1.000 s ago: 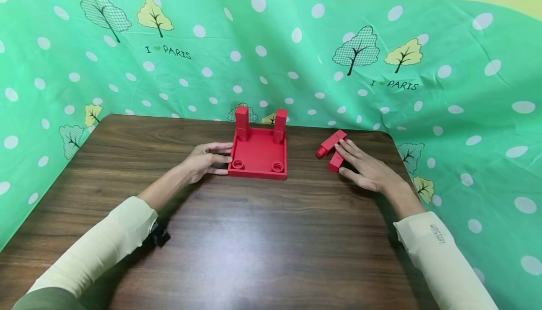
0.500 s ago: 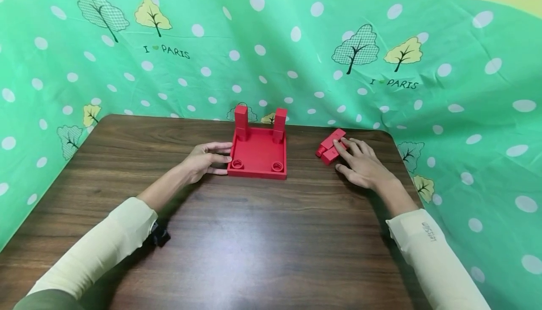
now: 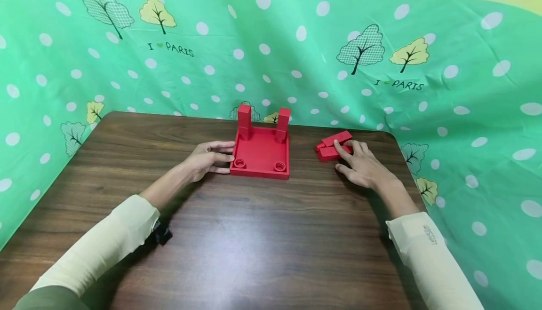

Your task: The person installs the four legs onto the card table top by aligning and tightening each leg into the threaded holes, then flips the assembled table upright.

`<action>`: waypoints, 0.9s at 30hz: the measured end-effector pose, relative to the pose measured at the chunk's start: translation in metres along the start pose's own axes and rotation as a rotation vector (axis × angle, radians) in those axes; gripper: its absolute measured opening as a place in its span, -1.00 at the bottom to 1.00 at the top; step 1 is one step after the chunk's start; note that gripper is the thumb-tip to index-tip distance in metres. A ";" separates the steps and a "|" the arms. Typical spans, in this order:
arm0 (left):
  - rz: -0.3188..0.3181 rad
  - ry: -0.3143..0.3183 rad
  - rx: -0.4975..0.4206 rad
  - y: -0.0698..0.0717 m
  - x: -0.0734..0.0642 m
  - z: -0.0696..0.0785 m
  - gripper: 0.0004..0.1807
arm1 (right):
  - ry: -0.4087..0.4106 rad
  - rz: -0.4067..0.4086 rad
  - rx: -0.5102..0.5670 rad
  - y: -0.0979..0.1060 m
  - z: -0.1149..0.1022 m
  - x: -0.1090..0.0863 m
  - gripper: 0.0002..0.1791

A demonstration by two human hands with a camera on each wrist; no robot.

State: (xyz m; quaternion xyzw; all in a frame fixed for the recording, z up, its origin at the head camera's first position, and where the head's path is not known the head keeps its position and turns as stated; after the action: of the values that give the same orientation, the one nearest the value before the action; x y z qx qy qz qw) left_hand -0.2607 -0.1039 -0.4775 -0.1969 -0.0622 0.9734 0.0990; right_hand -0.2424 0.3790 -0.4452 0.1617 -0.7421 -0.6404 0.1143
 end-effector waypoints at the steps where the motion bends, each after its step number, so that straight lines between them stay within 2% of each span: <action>1: 0.000 -0.001 0.001 0.000 0.000 0.000 -0.30 | -0.003 -0.007 0.003 0.000 -0.002 0.000 -0.16; 6: 0.008 0.003 0.002 -0.001 0.001 0.001 -0.31 | 0.004 -0.013 0.018 0.000 -0.012 0.001 -0.14; 12: 0.009 0.005 0.004 0.000 0.000 0.000 -0.29 | 0.064 0.040 0.039 -0.001 -0.025 0.001 -0.13; 16: 0.008 0.007 0.000 0.001 0.000 0.001 -0.29 | 0.088 0.100 0.113 0.001 -0.032 0.010 -0.18; 20: 0.012 0.010 -0.006 0.001 0.000 0.002 -0.30 | 0.078 0.148 0.204 0.003 -0.033 0.021 -0.30; 23: 0.013 0.014 -0.006 0.001 0.001 0.002 -0.31 | 0.055 0.139 0.246 0.002 -0.033 0.028 -0.34; 27: 0.011 0.016 -0.005 0.000 0.002 0.001 -0.31 | 0.022 0.085 0.285 0.000 -0.033 0.034 -0.31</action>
State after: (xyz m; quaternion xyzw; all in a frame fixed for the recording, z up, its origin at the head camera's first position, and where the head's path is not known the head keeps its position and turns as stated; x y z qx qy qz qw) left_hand -0.2629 -0.1035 -0.4770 -0.2052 -0.0628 0.9722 0.0938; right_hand -0.2610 0.3361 -0.4415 0.1515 -0.8304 -0.5213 0.1255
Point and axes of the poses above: each hand's wrist, its own x-axis towards the middle knuckle, its own y-axis out of the back of the hand, z = x × y, the point moved 2 cm from there along x, towards the middle knuckle, and after that the axes turned 5 degrees about z, right-handed, at the moved point
